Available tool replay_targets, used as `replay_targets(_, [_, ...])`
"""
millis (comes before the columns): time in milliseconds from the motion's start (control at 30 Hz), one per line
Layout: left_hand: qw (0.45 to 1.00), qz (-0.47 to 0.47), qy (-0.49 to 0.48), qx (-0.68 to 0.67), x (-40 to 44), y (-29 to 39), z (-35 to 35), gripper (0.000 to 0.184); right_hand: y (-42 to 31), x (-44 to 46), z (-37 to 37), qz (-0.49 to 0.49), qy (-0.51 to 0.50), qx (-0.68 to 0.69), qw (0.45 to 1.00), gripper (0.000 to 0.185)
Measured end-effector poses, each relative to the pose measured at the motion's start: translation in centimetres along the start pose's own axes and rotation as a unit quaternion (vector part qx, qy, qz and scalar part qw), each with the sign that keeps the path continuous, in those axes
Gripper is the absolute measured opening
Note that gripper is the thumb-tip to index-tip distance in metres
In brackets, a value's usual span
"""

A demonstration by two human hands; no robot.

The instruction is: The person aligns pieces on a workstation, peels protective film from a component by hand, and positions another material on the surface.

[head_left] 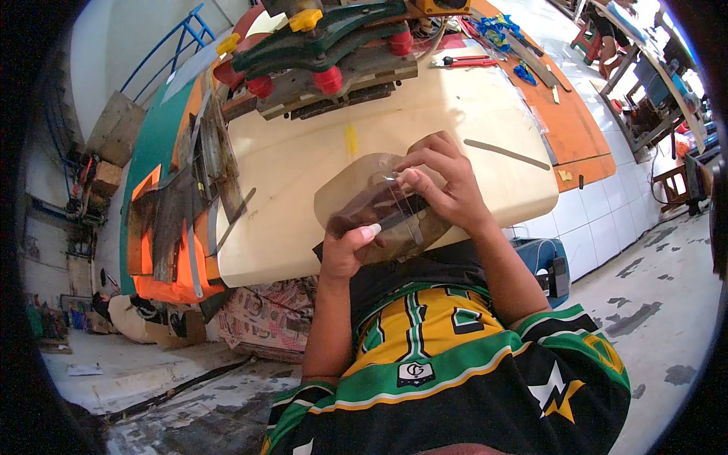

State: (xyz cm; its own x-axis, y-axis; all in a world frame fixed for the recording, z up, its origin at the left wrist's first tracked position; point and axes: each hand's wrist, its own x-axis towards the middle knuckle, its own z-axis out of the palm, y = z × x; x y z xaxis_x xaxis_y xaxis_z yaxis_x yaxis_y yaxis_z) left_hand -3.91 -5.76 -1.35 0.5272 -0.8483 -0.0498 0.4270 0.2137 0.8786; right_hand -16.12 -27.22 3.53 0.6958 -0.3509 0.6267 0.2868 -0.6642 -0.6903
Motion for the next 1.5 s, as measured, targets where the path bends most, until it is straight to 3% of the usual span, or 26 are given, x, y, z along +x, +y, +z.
replay_targets(100, [0.998, 0.027, -0.021, -0.053, 0.2, 0.4, 1.1, 0.062, 0.5, -0.2, 0.2, -0.019, -0.03, 0.017, 0.999, 0.021])
replay_targets(167, [0.997, 0.048, -0.044, -0.036, 0.1, 0.7, 1.6, 0.052, 1.0, -0.4, 0.5, -0.024, -0.029, 0.045, 0.998, 0.022])
replay_targets(367, [0.999, 0.035, -0.016, 0.035, -0.3, 0.4, 0.9, 0.047, 0.6, -0.1, -0.1, -0.031, -0.08, 0.03, 0.996, 0.019])
replay_targets(500, [0.998, 0.054, 0.02, 0.01, 0.0, 0.4, 1.8, 0.045, 0.4, -0.2, 0.0, -0.034, -0.066, 0.039, 0.996, 0.015])
replay_targets(567, [0.999, 0.015, 0.04, 0.022, 0.0, 0.3, 1.4, 0.043, 0.4, -0.2, 0.0, -0.038, -0.055, 0.046, 0.997, 0.013])
replay_targets(767, [0.997, 0.041, 0.02, 0.066, -0.1, 1.3, 2.6, 0.036, 0.3, -0.4, 0.1, -0.03, -0.039, 0.04, 0.998, 0.014])
replay_targets(900, [0.996, 0.039, 0.016, 0.083, 0.1, 0.4, 1.2, 0.036, 0.7, -0.4, 0.3, -0.015, -0.034, 0.048, 0.998, 0.017])
replay_targets(967, [0.993, 0.025, -0.022, 0.116, 0.3, 0.2, 0.4, 0.055, 0.8, -0.3, 0.4, 0.002, -0.046, 0.03, 0.999, 0.02])
replay_targets(1067, [0.986, 0.081, -0.08, 0.122, 0.3, 1.3, 1.9, 0.057, 0.9, -0.3, 0.5, -0.001, -0.052, 0.033, 0.998, 0.02])
replay_targets(1167, [0.988, 0.072, -0.091, 0.104, 0.3, 1.4, 2.1, 0.06, 1.2, -0.4, 0.4, 0.014, -0.064, 0.058, 0.996, 0.019])
replay_targets(1267, [0.989, 0.074, -0.1, 0.075, 0.4, 1.3, 2.0, 0.05, 1.0, -0.1, 0.1, -0.004, -0.086, 0.061, 0.994, 0.02])
replay_targets(1500, [0.985, 0.102, -0.101, 0.09, 0.3, 1.2, 2.0, 0.052, 0.6, -0.3, 0.0, -0.008, -0.094, 0.074, 0.993, 0.02])
